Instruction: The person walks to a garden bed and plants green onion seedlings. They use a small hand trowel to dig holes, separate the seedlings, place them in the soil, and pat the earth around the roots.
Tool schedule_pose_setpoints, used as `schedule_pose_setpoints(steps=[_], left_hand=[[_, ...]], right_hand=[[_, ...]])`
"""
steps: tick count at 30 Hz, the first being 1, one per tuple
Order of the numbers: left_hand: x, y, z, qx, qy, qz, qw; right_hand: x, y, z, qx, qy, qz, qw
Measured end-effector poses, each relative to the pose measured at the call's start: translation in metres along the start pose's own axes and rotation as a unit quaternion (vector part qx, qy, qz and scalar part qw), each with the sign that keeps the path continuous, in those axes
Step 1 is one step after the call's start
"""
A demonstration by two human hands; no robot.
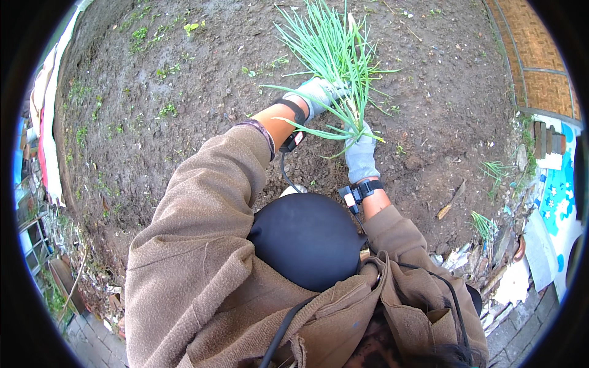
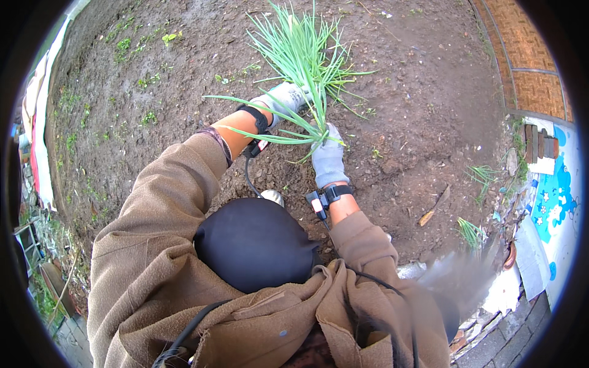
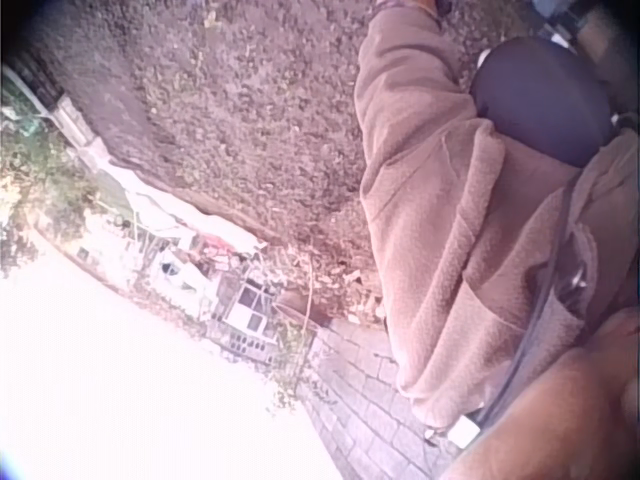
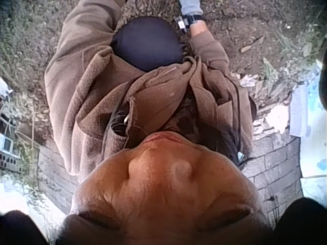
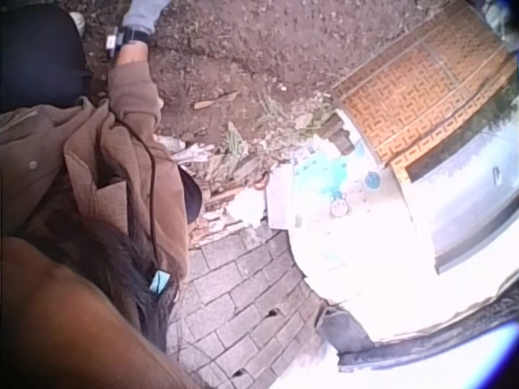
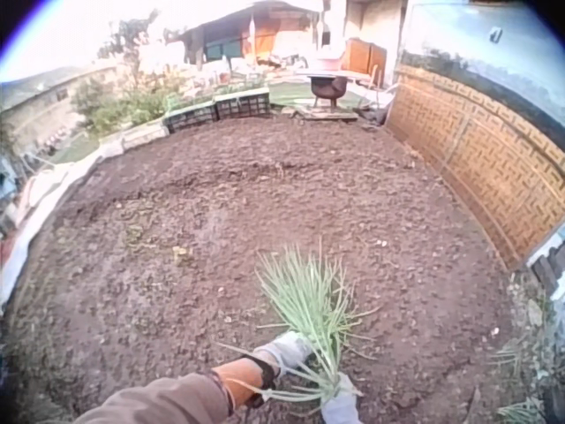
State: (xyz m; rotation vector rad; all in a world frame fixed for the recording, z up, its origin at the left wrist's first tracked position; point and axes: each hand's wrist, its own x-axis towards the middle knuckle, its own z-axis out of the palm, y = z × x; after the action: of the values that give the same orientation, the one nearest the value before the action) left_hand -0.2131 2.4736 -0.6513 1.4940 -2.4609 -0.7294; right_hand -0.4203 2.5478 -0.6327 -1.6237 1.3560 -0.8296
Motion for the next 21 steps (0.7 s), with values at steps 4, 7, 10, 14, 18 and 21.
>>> schedule_pose_setpoints(steps=[4, 7, 10, 14, 18, 21], left_hand=[[0.0, -0.001, 0.003, 0.034, 0.024, 0.021, 0.999], [-0.004, 0.005, 0.0, 0.088, -0.002, 0.011, 0.996], [-0.014, 0.019, -0.01, 0.118, 0.002, -0.008, 0.993], [-0.023, 0.034, -0.045, 0.066, 0.018, 0.024, 0.997], [-0.004, 0.058, -0.105, -0.055, -0.165, 0.011, 0.985], [0.024, 0.104, -0.155, -0.166, -0.191, 0.018, 0.967]], right_hand=[[-0.012, -0.002, -0.01, 0.111, -0.014, 0.094, 0.989], [-0.018, -0.013, -0.034, 0.207, -0.024, 0.224, 0.952], [0.002, -0.027, -0.076, 0.253, -0.022, 0.226, 0.94], [0.045, -0.05, -0.158, 0.263, -0.136, 0.251, 0.921], [0.057, -0.09, -0.256, 0.212, -0.209, 0.302, 0.906], [0.051, -0.128, -0.319, 0.236, -0.209, 0.358, 0.879]])
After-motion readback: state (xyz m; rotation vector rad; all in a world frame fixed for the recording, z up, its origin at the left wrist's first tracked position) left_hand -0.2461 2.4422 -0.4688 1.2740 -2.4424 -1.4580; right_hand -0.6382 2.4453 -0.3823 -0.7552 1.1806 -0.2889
